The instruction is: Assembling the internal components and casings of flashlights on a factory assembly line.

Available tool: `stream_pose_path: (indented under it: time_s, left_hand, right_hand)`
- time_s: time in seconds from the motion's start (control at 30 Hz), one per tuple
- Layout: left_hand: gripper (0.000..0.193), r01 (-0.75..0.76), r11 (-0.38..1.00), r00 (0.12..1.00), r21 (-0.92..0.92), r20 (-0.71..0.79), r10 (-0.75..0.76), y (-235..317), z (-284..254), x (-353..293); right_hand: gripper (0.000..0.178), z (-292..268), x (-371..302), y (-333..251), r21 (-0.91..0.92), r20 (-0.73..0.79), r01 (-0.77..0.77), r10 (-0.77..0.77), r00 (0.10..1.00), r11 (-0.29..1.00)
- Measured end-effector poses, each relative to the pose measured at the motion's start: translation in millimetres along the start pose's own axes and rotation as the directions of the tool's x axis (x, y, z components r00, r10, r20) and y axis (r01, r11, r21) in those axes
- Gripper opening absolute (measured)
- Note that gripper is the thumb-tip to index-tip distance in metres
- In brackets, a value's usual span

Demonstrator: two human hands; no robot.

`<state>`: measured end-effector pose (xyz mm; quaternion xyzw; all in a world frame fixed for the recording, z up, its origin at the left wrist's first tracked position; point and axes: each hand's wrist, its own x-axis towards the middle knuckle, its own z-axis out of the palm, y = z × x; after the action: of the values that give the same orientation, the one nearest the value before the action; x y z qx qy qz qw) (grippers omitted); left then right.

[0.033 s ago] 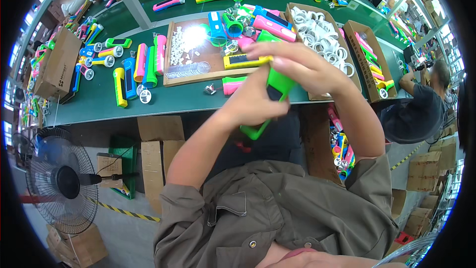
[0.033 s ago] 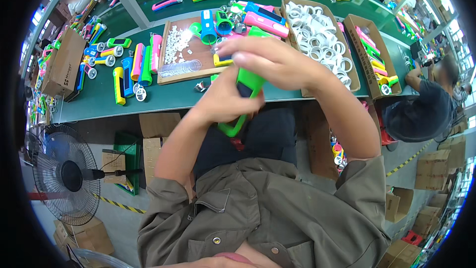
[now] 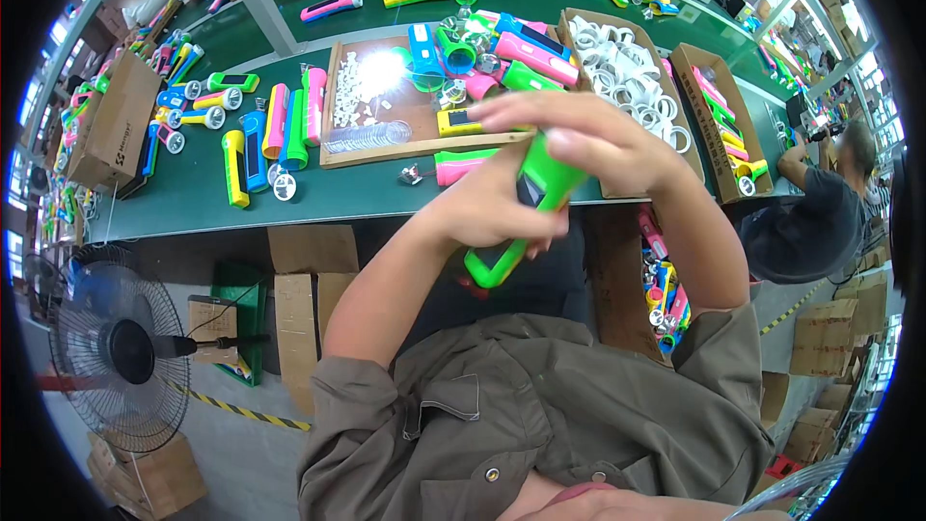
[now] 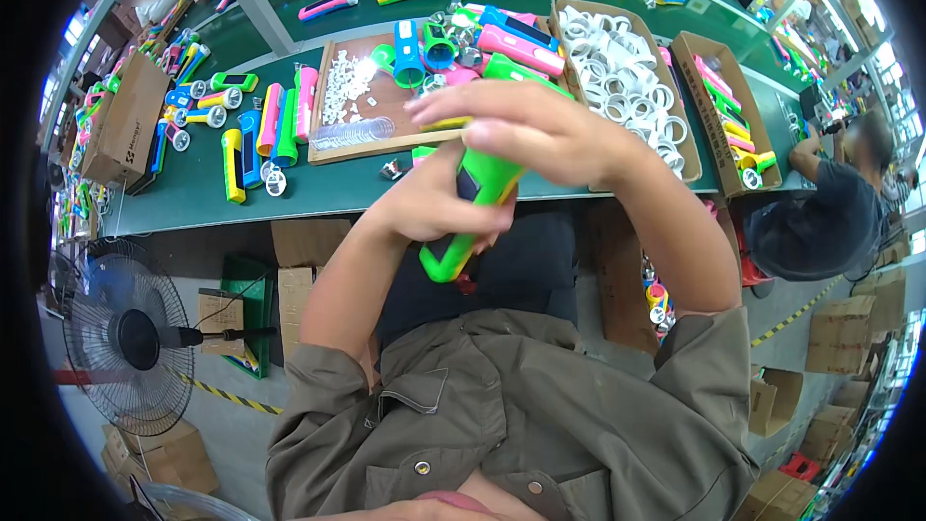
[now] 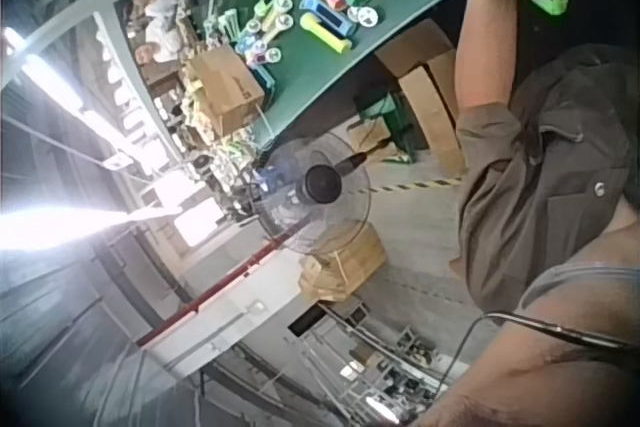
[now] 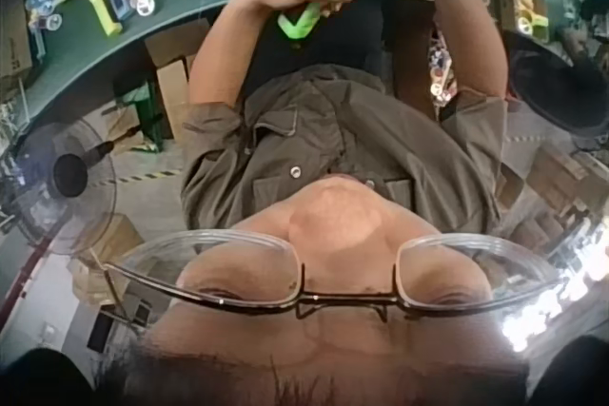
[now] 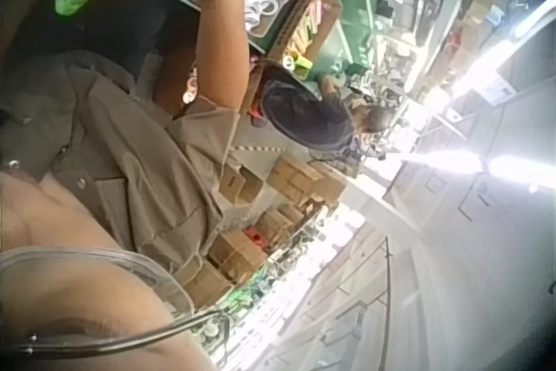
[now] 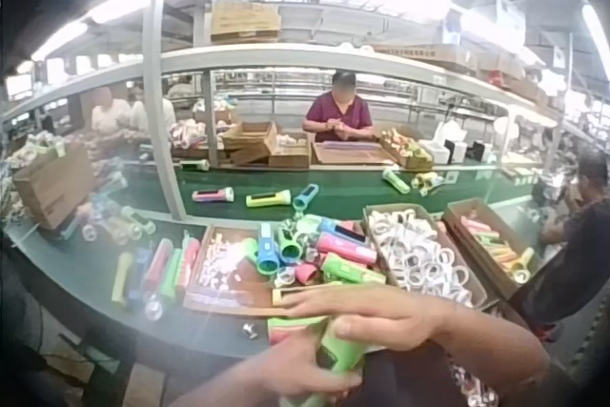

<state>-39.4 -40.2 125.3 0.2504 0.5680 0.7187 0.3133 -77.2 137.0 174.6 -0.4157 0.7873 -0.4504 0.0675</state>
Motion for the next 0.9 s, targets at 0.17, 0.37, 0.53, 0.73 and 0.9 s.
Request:
stream_pose_path:
  time_s: [0.17,0.37,0.53,0.73,0.9]
  left_hand:
    - [0.051,0.149,0.323,0.711,0.935,-0.328,0.622,-39.0,-8.7,36.4]
    - [0.059,-0.057,0.38,0.659,0.923,-0.251,0.709,-42.8,-20.9,21.7]
    - [0.062,-0.418,0.507,0.639,0.754,-0.153,0.754,-31.0,-6.4,28.1]
    - [0.046,-0.172,0.318,0.543,0.932,-0.179,0.82,-41.0,-17.0,35.7]
    - [0.047,-0.376,0.6,0.654,0.706,-0.256,0.711,-20.0,-11.8,19.4]
  right_hand:
    - [0.048,20.9,4.5,15.5,-0.179,-0.293,-0.178,0.121,0.948,0.968]
    - [0.067,0.4,-2.6,0.8,0.189,-0.076,-0.321,0.34,0.937,0.928]
    - [0.077,1.9,-2.5,0.1,-0.053,-0.089,0.153,-0.158,0.983,0.987]
    - [0.074,36.5,2.8,-9.3,0.184,-0.46,-0.114,0.188,0.868,0.976]
    - [0.098,26.2,-14.1,6.5,0.055,-0.353,0.188,-0.157,0.922,0.981]
